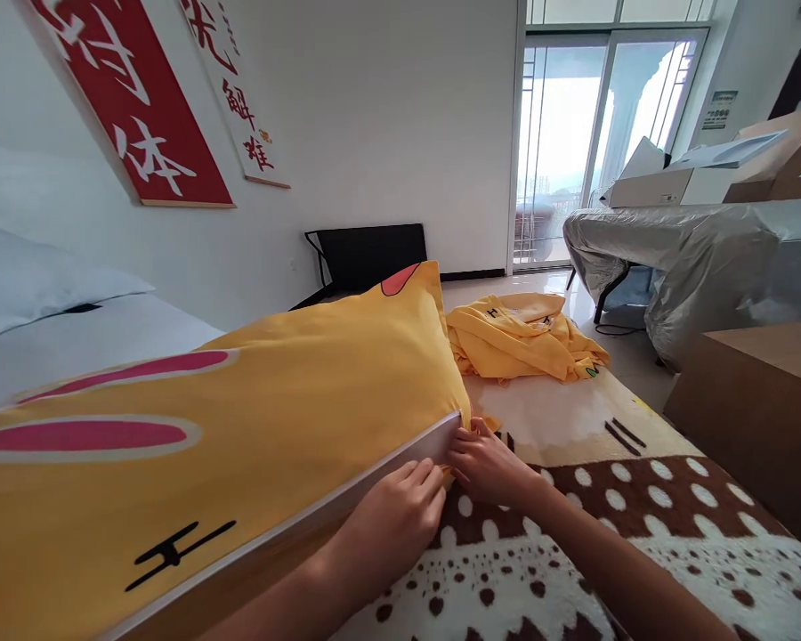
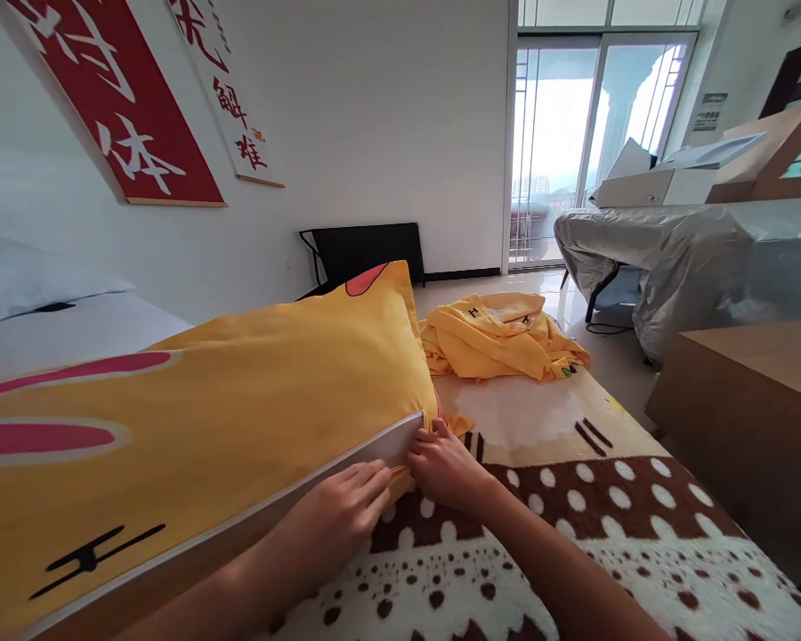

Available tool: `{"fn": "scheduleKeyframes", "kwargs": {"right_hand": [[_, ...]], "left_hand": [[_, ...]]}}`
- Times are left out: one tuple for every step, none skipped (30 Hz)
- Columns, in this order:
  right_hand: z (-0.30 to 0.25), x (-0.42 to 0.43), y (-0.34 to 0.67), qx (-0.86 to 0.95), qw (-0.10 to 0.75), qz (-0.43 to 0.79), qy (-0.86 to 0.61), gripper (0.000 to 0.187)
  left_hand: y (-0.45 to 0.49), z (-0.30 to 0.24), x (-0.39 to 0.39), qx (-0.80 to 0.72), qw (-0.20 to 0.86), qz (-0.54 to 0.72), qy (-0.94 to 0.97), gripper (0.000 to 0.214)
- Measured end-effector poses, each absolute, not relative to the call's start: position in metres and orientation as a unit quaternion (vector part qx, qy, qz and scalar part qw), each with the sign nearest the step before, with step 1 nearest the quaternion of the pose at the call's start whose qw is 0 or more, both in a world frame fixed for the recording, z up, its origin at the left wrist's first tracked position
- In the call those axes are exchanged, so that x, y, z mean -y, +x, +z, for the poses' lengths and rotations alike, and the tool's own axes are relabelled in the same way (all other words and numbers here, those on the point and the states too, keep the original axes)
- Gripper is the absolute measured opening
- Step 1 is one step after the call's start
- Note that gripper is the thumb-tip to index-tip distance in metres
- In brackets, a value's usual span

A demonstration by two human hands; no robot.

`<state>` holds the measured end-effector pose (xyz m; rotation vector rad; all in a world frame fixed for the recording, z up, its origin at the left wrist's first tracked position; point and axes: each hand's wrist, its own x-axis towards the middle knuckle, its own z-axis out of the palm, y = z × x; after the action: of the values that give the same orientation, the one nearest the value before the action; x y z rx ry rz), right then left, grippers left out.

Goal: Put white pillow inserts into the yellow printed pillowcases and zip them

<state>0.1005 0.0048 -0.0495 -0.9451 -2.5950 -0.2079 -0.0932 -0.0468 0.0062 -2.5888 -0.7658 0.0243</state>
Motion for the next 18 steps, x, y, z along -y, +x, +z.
{"fn": "scheduleKeyframes", "kwargs": {"right_hand": [[-0.054, -0.007, 0.103, 0.919, 0.195, -0.074, -0.335, 0.01], [-0.059, -0.008, 0.104, 0.917, 0.204, -0.075, -0.336, 0.01], [-0.064, -0.01, 0.106, 0.915, 0.21, -0.077, -0.336, 0.01], [-0.068, -0.012, 0.106, 0.914, 0.213, -0.079, -0.336, 0.01], [-0.072, -0.013, 0.106, 0.914, 0.214, -0.08, -0.336, 0.011], [-0.073, -0.014, 0.105, 0.914, 0.214, -0.078, -0.336, 0.012], [-0.073, -0.014, 0.104, 0.915, 0.213, -0.073, -0.334, 0.011], [-0.072, -0.013, 0.103, 0.917, 0.211, -0.065, -0.333, 0.011], [-0.069, -0.011, 0.102, 0.918, 0.209, -0.055, -0.333, 0.009], [-0.064, -0.009, 0.101, 0.919, 0.204, -0.045, -0.334, 0.008], [-0.059, -0.005, 0.101, 0.921, 0.195, -0.037, -0.335, 0.007], [-0.054, -0.002, 0.102, 0.922, 0.185, -0.031, -0.338, 0.007], [-0.049, 0.002, 0.103, 0.924, 0.173, -0.026, -0.341, 0.007], [-0.045, 0.005, 0.104, 0.925, 0.163, -0.022, -0.343, 0.007], [-0.041, 0.007, 0.106, 0.926, 0.155, -0.018, -0.344, 0.009], [-0.039, 0.009, 0.109, 0.927, 0.148, -0.014, -0.343, 0.01], [-0.038, 0.01, 0.111, 0.928, 0.143, -0.011, -0.343, 0.012], [-0.037, 0.011, 0.113, 0.929, 0.137, -0.009, -0.345, 0.013]], "left_hand": [[-0.081, 0.001, 0.037, 0.265, 0.219, 0.03, -0.939, 0.021], [-0.071, -0.003, 0.026, 0.254, 0.214, 0.044, -0.942, 0.021], [-0.063, -0.006, 0.015, 0.245, 0.205, 0.049, -0.946, 0.021], [-0.059, -0.007, 0.005, 0.236, 0.196, 0.048, -0.951, 0.021], [-0.057, -0.007, -0.003, 0.224, 0.185, 0.045, -0.956, 0.021], [-0.059, -0.006, -0.009, 0.213, 0.176, 0.043, -0.96, 0.021], [-0.062, -0.004, -0.013, 0.209, 0.166, 0.041, -0.963, 0.021], [-0.067, -0.002, -0.016, 0.206, 0.157, 0.038, -0.965, 0.021], [-0.073, -0.001, -0.017, 0.203, 0.154, 0.032, -0.967, 0.02], [-0.078, 0.0, -0.017, 0.199, 0.159, 0.022, -0.967, 0.02], [-0.082, -0.001, -0.018, 0.194, 0.173, 0.01, -0.966, 0.023], [-0.085, -0.004, -0.019, 0.182, 0.189, 0.003, -0.965, 0.028], [-0.085, -0.008, -0.021, 0.168, 0.199, 0.003, -0.965, 0.032], [-0.082, -0.014, -0.023, 0.16, 0.2, 0.008, -0.967, 0.034], [-0.076, -0.021, -0.026, 0.159, 0.191, 0.017, -0.969, 0.032], [-0.069, -0.029, -0.03, 0.166, 0.176, 0.025, -0.97, 0.029], [-0.059, -0.036, -0.034, 0.183, 0.16, 0.026, -0.97, 0.025], [-0.049, -0.043, -0.038, 0.209, 0.148, 0.018, -0.966, 0.021]]}}
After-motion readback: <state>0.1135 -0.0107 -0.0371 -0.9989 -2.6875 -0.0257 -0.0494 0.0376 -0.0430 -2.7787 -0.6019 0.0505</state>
